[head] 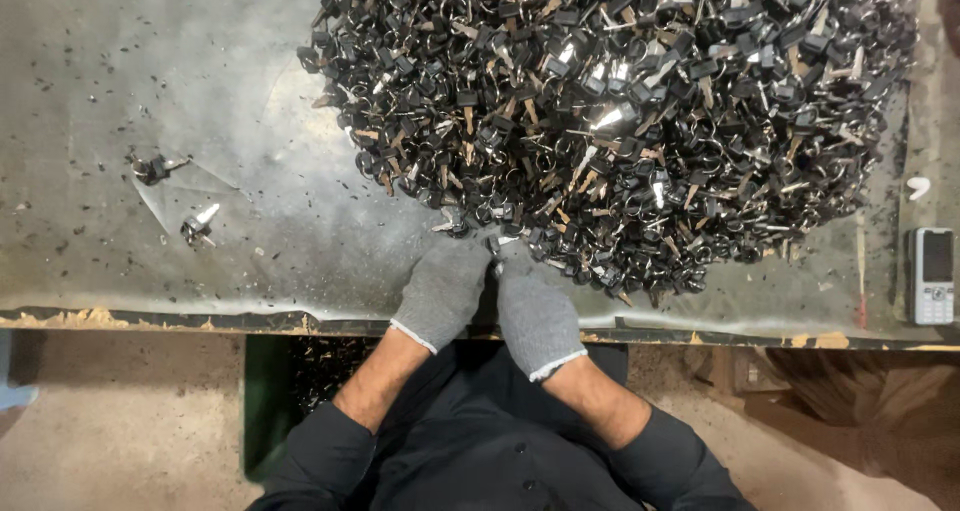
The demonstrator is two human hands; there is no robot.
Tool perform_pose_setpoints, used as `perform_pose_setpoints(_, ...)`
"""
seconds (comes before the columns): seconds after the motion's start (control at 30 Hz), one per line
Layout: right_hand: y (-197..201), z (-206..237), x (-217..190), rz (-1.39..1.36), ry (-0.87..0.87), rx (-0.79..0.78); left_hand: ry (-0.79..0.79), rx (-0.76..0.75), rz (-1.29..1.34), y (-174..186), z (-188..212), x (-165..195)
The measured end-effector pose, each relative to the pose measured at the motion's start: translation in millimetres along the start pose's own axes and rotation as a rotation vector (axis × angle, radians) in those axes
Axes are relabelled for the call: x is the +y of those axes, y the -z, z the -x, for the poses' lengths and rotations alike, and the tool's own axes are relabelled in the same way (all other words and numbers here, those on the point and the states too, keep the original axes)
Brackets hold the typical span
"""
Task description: The person, wearing gloves, picks small metal lock parts one at a time from a large pile on the worktable, checks each piece by hand, and places selected pieces onto a growing pile on the left side of the table while dropping rejects into a green bin below the table edge.
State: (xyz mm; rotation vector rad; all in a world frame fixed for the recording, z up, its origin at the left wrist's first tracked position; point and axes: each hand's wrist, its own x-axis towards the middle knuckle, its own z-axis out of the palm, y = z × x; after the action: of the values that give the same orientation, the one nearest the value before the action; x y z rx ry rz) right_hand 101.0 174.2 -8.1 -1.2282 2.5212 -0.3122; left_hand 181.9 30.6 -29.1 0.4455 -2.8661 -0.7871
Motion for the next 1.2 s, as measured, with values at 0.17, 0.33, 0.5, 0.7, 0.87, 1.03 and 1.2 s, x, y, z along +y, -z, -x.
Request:
perform_pose_setpoints(0.17, 9, -6, 5, -0.054, -0.004, -0.054, -0.151, 0.191, 0.083, 1, 3, 3)
perform_pose_setpoints(0.33, 30, -10, 17, -0.261, -0.070, -0.252, 0.124, 0.054, 0.168, 7, 6, 7)
perform_pose_setpoints(0.5, 26, -7, 4, 0.127, 0.004, -0.041, -0.145, 0.288, 0.154, 2, 8, 9)
perform_pose_setpoints(0.7, 41, -11, 12, -0.102, -0.045, -0.257, 0.015, 0.141, 0.105, 12, 6, 18)
perform_pose_setpoints(0.87, 33, -8, 10, 0.111, 0.058, -0.039, -0.161, 0.337, 0.144, 14, 11, 22)
perform_pose_setpoints(1.03, 18, -5, 14, 0.179, 0.214, 0.129, 0.118, 0.254, 0.215, -3, 11, 12)
perform_pose_setpoints(1.2, 20, 2, 15, 0.127, 0.268, 0.219, -0.036, 0.309, 0.210, -14, 15, 2)
